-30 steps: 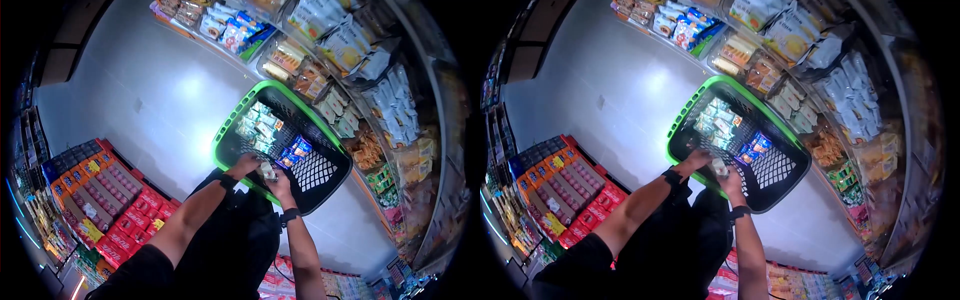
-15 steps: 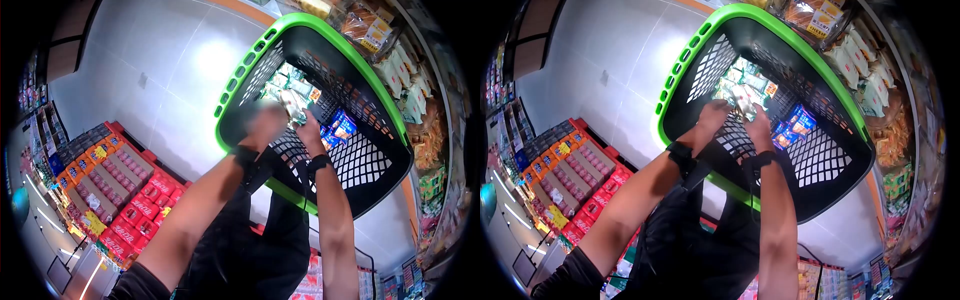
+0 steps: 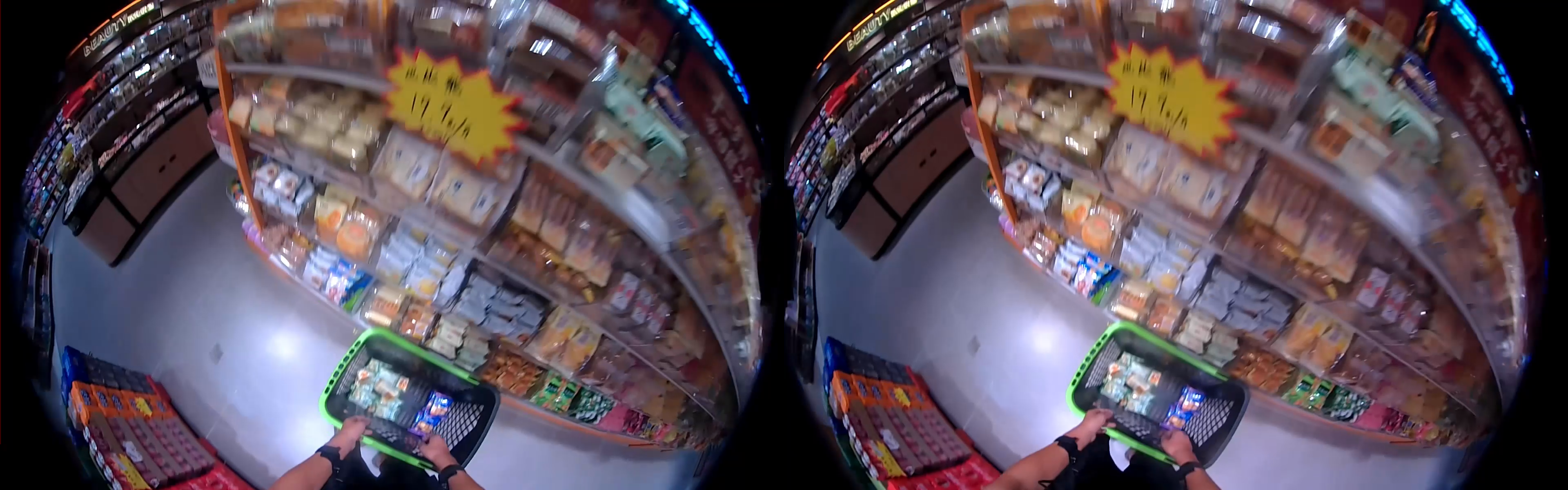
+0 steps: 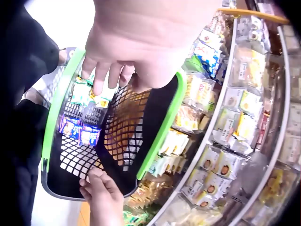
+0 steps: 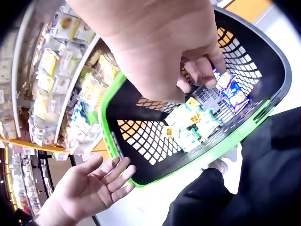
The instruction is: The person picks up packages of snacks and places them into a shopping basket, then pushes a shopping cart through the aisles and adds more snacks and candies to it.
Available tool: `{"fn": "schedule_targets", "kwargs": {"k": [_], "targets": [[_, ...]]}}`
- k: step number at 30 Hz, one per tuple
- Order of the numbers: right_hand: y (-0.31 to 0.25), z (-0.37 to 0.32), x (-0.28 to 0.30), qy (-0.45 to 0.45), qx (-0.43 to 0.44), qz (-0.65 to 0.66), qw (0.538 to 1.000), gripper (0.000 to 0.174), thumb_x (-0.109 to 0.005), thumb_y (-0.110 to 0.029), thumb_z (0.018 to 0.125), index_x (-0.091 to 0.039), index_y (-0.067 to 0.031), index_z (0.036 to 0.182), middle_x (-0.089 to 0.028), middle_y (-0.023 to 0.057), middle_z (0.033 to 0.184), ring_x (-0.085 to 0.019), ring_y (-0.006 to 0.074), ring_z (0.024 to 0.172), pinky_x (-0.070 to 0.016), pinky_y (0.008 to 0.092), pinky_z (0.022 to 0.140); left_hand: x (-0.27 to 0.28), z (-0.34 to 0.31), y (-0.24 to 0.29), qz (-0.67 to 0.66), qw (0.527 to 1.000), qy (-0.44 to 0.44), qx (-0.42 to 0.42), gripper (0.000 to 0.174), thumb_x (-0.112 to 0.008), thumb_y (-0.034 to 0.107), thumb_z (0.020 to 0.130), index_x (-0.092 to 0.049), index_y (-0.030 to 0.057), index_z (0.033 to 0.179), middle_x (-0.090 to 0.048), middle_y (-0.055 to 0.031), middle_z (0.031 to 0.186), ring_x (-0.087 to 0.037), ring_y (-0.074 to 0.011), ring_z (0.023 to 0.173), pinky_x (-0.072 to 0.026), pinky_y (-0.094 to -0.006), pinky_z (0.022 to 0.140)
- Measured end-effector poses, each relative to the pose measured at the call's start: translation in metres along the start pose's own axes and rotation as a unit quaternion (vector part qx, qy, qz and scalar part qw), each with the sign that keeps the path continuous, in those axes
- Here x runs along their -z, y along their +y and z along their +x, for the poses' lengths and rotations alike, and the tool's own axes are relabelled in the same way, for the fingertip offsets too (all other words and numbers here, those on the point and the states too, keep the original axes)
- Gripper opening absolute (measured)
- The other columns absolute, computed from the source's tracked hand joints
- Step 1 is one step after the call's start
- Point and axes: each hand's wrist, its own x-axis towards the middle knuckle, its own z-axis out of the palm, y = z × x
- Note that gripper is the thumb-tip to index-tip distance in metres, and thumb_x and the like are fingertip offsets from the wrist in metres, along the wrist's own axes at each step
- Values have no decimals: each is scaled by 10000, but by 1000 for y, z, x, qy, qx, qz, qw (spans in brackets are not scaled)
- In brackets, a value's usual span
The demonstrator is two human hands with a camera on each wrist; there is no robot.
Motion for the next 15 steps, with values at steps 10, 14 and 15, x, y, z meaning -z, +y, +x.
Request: {"fn": "schedule_targets", "kwargs": {"k": [10, 14, 15], "targets": [[-80, -29, 158, 101, 250, -72, 960, 308, -636, -293, 734, -686, -35, 894, -658, 203, 853, -638, 344, 834, -502, 401, 773, -52, -86, 190, 21, 966, -65, -249, 252, -585, 168, 850, -631, -36, 991, -641, -84, 823, -616, -170, 701, -475, -289, 584], [-153, -59, 257, 294, 303, -76, 903, 297, -630, -248, 752, -659, 5, 905, -622, 223, 920, -593, 354, 889, -487, 405, 806, -73, -93, 267, 28, 919, -112, -377, 226, -592, 174, 867, -635, 2, 1008, -638, -65, 806, -586, -138, 657, -480, -282, 593], [-162, -55, 285, 319, 336, -91, 882, 288, -630, -237, 751, -645, 5, 907, -603, 221, 949, -589, 362, 868, -484, 411, 801, -76, -113, 285, 27, 912, -119, -391, 236, -594, 182, 869, -624, 6, 1022, -641, -65, 824, -587, -134, 661, -484, -282, 599]]}}
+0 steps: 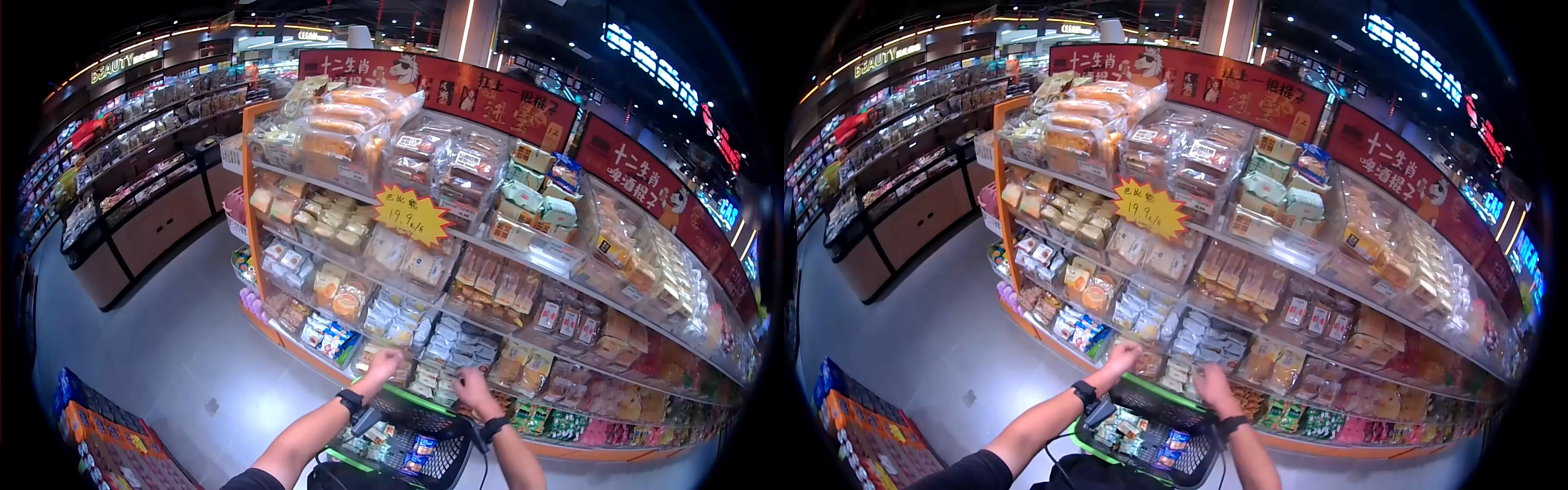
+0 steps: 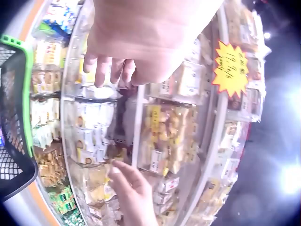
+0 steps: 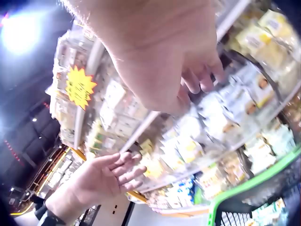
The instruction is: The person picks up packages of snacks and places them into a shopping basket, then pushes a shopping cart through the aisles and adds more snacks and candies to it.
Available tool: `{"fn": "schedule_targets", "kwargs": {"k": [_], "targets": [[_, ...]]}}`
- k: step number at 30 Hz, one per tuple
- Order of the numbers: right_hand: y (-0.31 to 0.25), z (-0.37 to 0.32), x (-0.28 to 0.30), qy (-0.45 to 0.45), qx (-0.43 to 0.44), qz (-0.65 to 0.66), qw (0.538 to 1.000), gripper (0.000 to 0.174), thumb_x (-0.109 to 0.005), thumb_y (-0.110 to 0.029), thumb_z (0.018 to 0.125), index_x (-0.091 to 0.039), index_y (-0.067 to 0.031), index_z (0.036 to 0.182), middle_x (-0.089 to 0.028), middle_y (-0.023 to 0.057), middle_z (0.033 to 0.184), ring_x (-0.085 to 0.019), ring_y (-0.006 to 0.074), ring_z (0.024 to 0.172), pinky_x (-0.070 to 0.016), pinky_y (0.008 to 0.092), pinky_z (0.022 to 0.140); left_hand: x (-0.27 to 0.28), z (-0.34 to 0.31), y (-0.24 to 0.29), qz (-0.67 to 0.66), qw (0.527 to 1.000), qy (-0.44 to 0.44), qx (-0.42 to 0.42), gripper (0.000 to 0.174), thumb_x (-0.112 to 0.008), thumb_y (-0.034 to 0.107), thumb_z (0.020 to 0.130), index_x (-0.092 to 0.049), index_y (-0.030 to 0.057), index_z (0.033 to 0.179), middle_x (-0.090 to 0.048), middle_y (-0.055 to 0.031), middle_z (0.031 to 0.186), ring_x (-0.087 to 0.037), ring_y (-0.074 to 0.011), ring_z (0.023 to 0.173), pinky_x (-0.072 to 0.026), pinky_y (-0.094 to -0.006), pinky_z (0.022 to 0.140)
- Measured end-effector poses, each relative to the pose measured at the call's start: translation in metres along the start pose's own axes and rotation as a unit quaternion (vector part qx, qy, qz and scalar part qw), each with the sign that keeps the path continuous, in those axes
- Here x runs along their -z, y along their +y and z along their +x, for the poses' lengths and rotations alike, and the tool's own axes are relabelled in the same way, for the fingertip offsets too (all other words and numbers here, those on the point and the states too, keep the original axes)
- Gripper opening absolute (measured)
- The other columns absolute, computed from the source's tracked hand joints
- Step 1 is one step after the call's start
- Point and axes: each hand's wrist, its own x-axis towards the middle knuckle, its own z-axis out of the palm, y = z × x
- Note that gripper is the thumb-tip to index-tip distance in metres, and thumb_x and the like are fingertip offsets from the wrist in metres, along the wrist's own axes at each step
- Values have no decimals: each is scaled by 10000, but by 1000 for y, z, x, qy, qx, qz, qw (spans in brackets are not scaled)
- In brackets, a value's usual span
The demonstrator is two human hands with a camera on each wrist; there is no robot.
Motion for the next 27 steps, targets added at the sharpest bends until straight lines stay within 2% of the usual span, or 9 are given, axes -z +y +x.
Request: {"fn": "schedule_targets", "kwargs": {"k": [1, 3, 5, 9, 15, 16, 21, 26, 27], "targets": [[-27, 14, 38, 51, 5, 41, 998, 257, -627, -200, 748, -615, -1, 911, -582, 209, 969, -580, 370, 857, -477, 425, 783, -6, 2, 26, -1, 1000, -9, -16, 246, -597, 191, 871, -614, 10, 1037, -644, -65, 841, -587, -131, 666, -488, -283, 605], [-49, 48, 95, 203, 130, -14, 970, 168, -609, -91, 762, -576, -9, 905, -577, 181, 955, -580, 331, 841, -476, 392, 757, -14, 19, 50, 47, 988, -16, -150, 263, -598, 200, 875, -599, 4, 1050, -647, -69, 883, -594, -132, 706, -495, -283, 643], [-86, 73, 156, 268, 84, -1, 960, 149, -597, -58, 769, -581, -13, 910, -586, 173, 933, -582, 314, 855, -471, 369, 775, -22, 31, 90, 96, 966, -29, -240, 271, -600, 204, 878, -590, -2, 1053, -648, -76, 917, -601, -136, 758, -498, -286, 685], [-124, 119, 259, 398, 129, -39, 908, 157, -552, -29, 776, -572, -4, 930, -591, 178, 954, -576, 359, 911, -455, 409, 812, -57, 11, 210, 98, 932, -75, -339, 270, -602, 196, 879, -585, -7, 1056, -648, -104, 963, -615, -159, 906, -489, -299, 787], [-99, 199, 308, 366, 53, -89, 925, 302, -608, -113, 732, -571, 3, 1008, -563, 219, 1038, -539, 389, 997, -441, 428, 873, -112, 4, 316, 192, 864, -79, -460, 269, -591, 149, 863, -567, -18, 1072, -642, -163, 1007, -632, -245, 948, -485, -334, 830], [-91, 211, 309, 346, 40, -76, 934, 443, -647, -160, 697, -559, -12, 1105, -520, 236, 1140, -511, 404, 1067, -428, 433, 927, -121, 5, 326, 207, 846, -83, -485, 280, -587, 148, 866, -562, -18, 1091, -638, -164, 1024, -628, -250, 966, -481, -338, 844], [-76, 252, 309, 308, -18, -94, 947, 645, -729, -211, 640, -510, -45, 1223, -449, 239, 1271, -442, 381, 1194, -380, 400, 1016, -162, 40, 360, 242, 773, -70, -582, 267, -571, 91, 842, -555, -22, 1083, -619, -204, 1013, -614, -332, 974, -482, -387, 850], [-93, 251, 317, 215, -78, -70, 971, 828, -744, -225, 616, -388, -118, 1356, -247, 262, 1443, -281, 398, 1338, -326, 400, 1068, -196, 85, 367, 274, 771, -95, -567, 344, -568, 58, 780, -536, -27, 1112, -599, -243, 1048, -570, -403, 1000, -462, -419, 862], [-87, 258, 317, 207, -86, -96, 970, 846, -733, -223, 621, -361, -123, 1374, -212, 251, 1460, -305, 401, 1324, -340, 408, 1057, -200, 91, 369, 300, 773, -87, -552, 360, -576, 68, 771, -537, -24, 1117, -598, -244, 1049, -569, -402, 1002, -461, -422, 862]]}}
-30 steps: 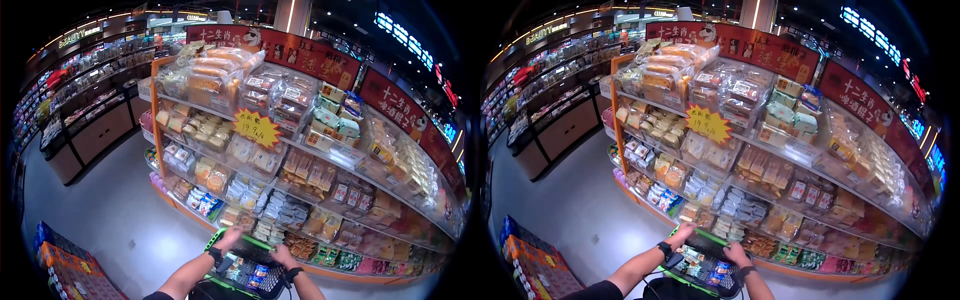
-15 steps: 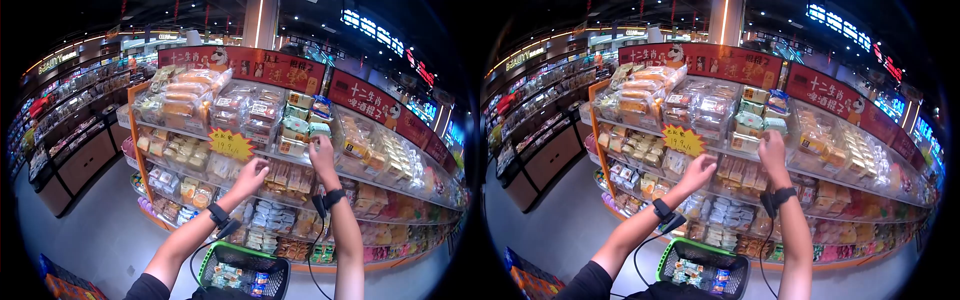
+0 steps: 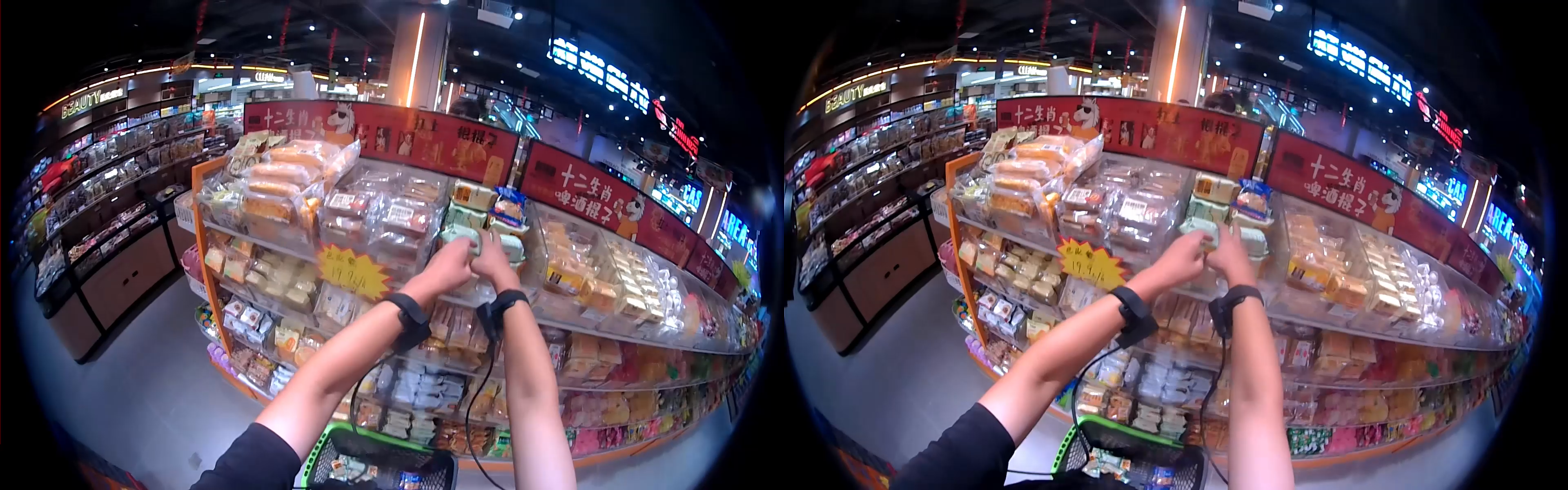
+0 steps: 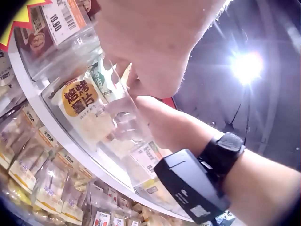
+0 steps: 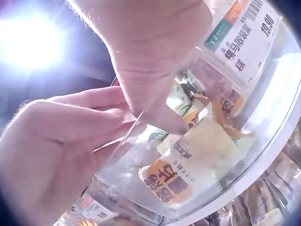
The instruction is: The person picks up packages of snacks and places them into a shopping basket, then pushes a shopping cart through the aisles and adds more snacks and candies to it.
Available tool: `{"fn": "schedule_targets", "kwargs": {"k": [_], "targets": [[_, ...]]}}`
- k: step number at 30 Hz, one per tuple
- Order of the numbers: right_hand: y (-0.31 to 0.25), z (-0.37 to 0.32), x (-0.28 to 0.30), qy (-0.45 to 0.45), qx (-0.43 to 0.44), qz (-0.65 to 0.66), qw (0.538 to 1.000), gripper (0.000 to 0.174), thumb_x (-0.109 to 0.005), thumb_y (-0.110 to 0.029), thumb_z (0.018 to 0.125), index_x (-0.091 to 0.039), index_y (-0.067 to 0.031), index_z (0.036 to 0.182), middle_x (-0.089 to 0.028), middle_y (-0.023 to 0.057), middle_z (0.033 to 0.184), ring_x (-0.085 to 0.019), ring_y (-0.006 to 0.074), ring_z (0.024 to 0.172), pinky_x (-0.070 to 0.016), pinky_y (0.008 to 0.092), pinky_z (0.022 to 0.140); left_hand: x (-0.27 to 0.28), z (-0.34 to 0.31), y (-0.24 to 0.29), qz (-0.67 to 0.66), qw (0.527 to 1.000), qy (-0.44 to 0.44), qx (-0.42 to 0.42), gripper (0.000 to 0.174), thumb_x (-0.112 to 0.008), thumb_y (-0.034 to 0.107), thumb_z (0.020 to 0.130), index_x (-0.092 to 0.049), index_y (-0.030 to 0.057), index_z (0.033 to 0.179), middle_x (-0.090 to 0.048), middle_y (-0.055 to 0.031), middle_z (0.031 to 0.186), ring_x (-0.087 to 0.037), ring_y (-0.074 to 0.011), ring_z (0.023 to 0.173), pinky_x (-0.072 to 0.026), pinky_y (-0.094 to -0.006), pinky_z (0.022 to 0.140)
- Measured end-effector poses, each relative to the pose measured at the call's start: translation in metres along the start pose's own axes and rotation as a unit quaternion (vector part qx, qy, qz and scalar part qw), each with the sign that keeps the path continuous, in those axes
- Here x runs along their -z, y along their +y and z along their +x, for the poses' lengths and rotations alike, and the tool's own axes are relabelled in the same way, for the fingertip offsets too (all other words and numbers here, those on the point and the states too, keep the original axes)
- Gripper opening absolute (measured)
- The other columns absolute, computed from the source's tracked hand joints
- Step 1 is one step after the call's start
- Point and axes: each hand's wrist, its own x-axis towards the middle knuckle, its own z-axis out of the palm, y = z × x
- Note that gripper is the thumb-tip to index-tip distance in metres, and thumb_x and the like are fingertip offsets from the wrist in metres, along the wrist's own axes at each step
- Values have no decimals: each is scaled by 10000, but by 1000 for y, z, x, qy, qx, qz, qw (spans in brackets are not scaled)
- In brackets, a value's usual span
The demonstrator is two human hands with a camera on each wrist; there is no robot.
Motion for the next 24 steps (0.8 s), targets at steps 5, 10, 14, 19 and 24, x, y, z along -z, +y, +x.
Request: {"fn": "schedule_targets", "kwargs": {"k": [5, 10, 14, 19, 24], "targets": [[21, 14, -15, -21, -2, -1, 1000, 893, -715, -226, 640, -281, -154, 1417, -108, 217, 1505, -378, 409, 1279, -383, 482, 1005, -10, 24, -6, 139, 989, -44, 34, 495, -600, 81, 708, -508, -14, 1185, -550, -232, 1167, -500, -388, 1118, -404, -438, 946], [10, 13, -12, 15, -17, -56, 998, 808, -736, -195, 650, -340, -152, 1353, -238, 198, 1450, -504, 400, 1159, -452, 501, 911, -15, 29, -10, 241, 967, -78, 37, 686, -625, 179, 713, -387, -1, 1330, -322, -219, 1425, -253, -428, 1324, -232, -493, 1093], [7, 18, -9, 7, -39, -130, 991, 794, -799, -208, 586, -396, -150, 1268, -333, 175, 1382, -573, 389, 1058, -496, 480, 841, -17, 32, -12, 229, 965, -107, 69, 750, -621, 231, 721, -332, -1, 1372, -248, -214, 1471, -184, -446, 1353, -190, -503, 1112], [7, 17, 2, -3, -49, -131, 990, 689, -804, -217, 583, -504, -124, 1196, -376, 147, 1343, -585, 356, 1040, -501, 452, 835, -18, 32, -9, 241, 962, -92, 87, 763, -610, 211, 705, -319, -13, 1375, -260, -236, 1458, -205, -464, 1337, -204, -481, 1113], [20, 19, -4, 6, -4, -106, 994, 469, -734, -171, 646, -607, -30, 1076, -414, 160, 1308, -585, 376, 1006, -485, 443, 846, -19, 29, -10, 208, 972, -71, 81, 724, -585, 162, 679, -352, -60, 1327, -311, -253, 1418, -279, -448, 1294, -243, -450, 1100]]}}
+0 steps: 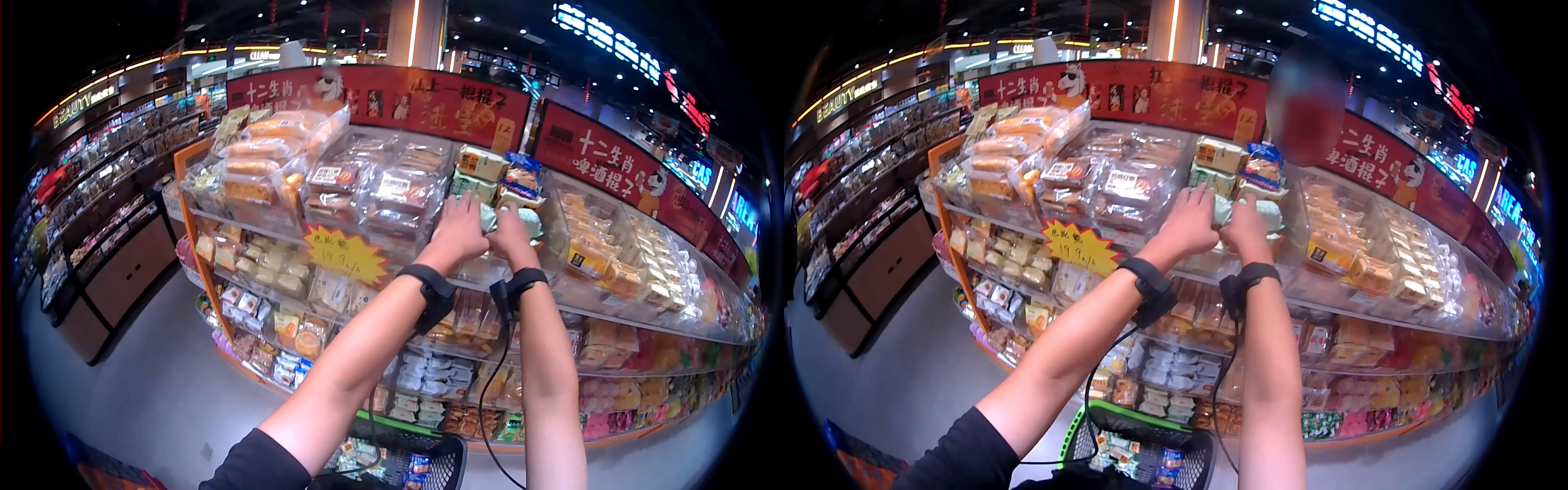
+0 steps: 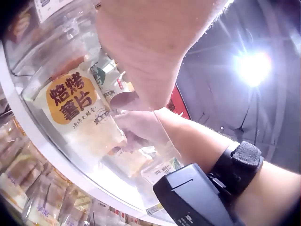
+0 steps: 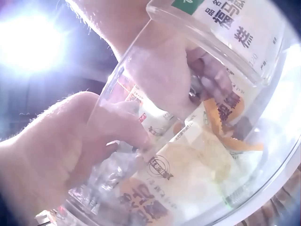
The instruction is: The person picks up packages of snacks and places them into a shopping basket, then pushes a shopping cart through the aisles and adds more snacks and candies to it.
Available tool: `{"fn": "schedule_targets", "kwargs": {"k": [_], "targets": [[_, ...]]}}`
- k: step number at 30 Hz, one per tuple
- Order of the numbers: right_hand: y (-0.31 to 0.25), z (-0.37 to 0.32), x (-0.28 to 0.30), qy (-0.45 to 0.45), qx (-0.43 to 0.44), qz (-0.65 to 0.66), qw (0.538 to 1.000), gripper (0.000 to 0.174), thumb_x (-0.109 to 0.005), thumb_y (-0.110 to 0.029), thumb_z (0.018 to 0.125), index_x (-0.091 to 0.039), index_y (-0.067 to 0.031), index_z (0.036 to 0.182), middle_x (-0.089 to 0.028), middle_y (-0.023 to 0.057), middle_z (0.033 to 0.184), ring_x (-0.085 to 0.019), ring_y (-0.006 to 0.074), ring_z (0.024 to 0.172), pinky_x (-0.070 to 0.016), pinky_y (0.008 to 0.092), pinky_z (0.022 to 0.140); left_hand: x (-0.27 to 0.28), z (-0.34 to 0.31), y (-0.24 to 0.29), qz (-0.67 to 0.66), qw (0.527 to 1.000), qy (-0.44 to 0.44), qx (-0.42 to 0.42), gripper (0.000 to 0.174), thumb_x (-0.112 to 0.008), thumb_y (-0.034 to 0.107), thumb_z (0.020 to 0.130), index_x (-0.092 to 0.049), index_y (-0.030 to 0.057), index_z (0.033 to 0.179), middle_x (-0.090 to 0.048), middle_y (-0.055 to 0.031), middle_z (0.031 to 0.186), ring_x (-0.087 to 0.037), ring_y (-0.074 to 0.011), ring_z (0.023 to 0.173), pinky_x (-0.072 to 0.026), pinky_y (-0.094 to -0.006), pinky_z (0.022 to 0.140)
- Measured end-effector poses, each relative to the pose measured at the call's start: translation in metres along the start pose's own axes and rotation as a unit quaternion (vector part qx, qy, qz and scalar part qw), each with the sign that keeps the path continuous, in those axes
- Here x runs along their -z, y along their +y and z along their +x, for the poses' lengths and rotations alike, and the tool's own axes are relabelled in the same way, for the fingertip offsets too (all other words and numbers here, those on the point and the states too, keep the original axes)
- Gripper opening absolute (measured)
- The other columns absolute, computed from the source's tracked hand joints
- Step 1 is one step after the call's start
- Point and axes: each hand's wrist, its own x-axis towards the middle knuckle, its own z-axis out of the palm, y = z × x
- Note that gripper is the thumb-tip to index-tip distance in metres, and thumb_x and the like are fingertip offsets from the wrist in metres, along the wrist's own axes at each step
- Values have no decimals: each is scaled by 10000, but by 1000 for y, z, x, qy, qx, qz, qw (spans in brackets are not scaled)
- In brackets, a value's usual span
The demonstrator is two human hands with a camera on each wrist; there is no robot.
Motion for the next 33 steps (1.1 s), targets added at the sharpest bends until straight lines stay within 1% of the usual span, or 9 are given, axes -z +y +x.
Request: {"fn": "schedule_targets", "kwargs": {"k": [5, 8, 14, 17, 20, 24, 28, 29, 33], "targets": [[2, 2, -3, 34, 23, 17, 999, 381, -702, -57, 589, -642, 18, 958, -441, 197, 1291, -560, 398, 1031, -472, 434, 863, 9, -5, 4, -15, 1000, -2, 13, 717, -598, 165, 668, -369, -71, 1305, -332, -259, 1396, -284, -447, 1291, -245, -453, 1099], [6, 3, -5, 58, 56, 32, 996, 387, -701, -61, 608, -630, 48, 972, -456, 208, 1275, -558, 400, 1031, -465, 426, 875, 7, -2, 3, -18, 999, 23, 21, 732, -623, 157, 658, -370, -62, 1309, -335, -255, 1395, -271, -451, 1300, -246, -457, 1100], [-5, -4, 9, 13, 47, -6, 999, 429, -756, -122, 619, -612, 71, 974, -491, 226, 1200, -570, 399, 992, -470, 421, 837, -4, 0, -2, -62, 994, 79, 32, 691, -690, 99, 640, -431, -39, 1266, -390, -231, 1362, -291, -421, 1301, -274, -424, 1092], [8, 4, 10, -1, 115, -4, 993, 377, -702, -72, 626, -611, 98, 951, -526, 269, 1136, -552, 402, 1000, -447, 408, 872, -6, 3, -1, -69, 991, 106, 32, 671, -726, 63, 604, -475, -25, 1220, -444, -214, 1294, -367, -382, 1243, -324, -396, 1055], [13, 0, 23, -10, 149, 14, 989, 295, -681, -67, 658, -631, 86, 905, -543, 264, 1102, -552, 400, 985, -443, 406, 870, 2, 1, 2, -81, 991, 94, 43, 604, -697, 40, 612, -483, -22, 1173, -480, -197, 1213, -415, -362, 1180, -362, -390, 1012], [21, -7, 25, -3, 136, -7, 991, 284, -630, -100, 719, -619, 34, 969, -526, 225, 1145, -571, 405, 953, -464, 426, 840, 5, -2, 5, -72, 991, 110, 36, 540, -662, 13, 621, -461, -19, 1121, -493, -186, 1142, -441, -353, 1125, -384, -383, 980], [27, -12, 16, 47, 129, 46, 989, 217, -612, -110, 716, -595, 30, 881, -529, 206, 1148, -564, 409, 934, -459, 427, 829, 2, -3, 5, -58, 990, 128, 21, 536, -664, 22, 635, -442, -33, 1120, -491, -185, 1125, -457, -343, 1089, -394, -383, 958], [28, -14, 16, 77, 155, 47, 984, 254, -636, -137, 700, -558, 28, 878, -557, 217, 1080, -572, 397, 914, -460, 420, 817, 0, -2, 5, -52, 989, 135, 18, 554, -688, 52, 640, -448, -41, 1130, -493, -183, 1117, -464, -331, 1076, -397, -376, 949], [9, -22, 28, 114, 57, 136, 983, 447, -715, -232, 685, -502, 17, 989, -596, 230, 920, -601, 342, 913, -464, 395, 810, -2, -2, 0, -2, 988, 156, -19, 509, -676, 150, 720, -481, -17, 1159, -518, -177, 1090, -479, -318, 1053, -408, -387, 919]]}}
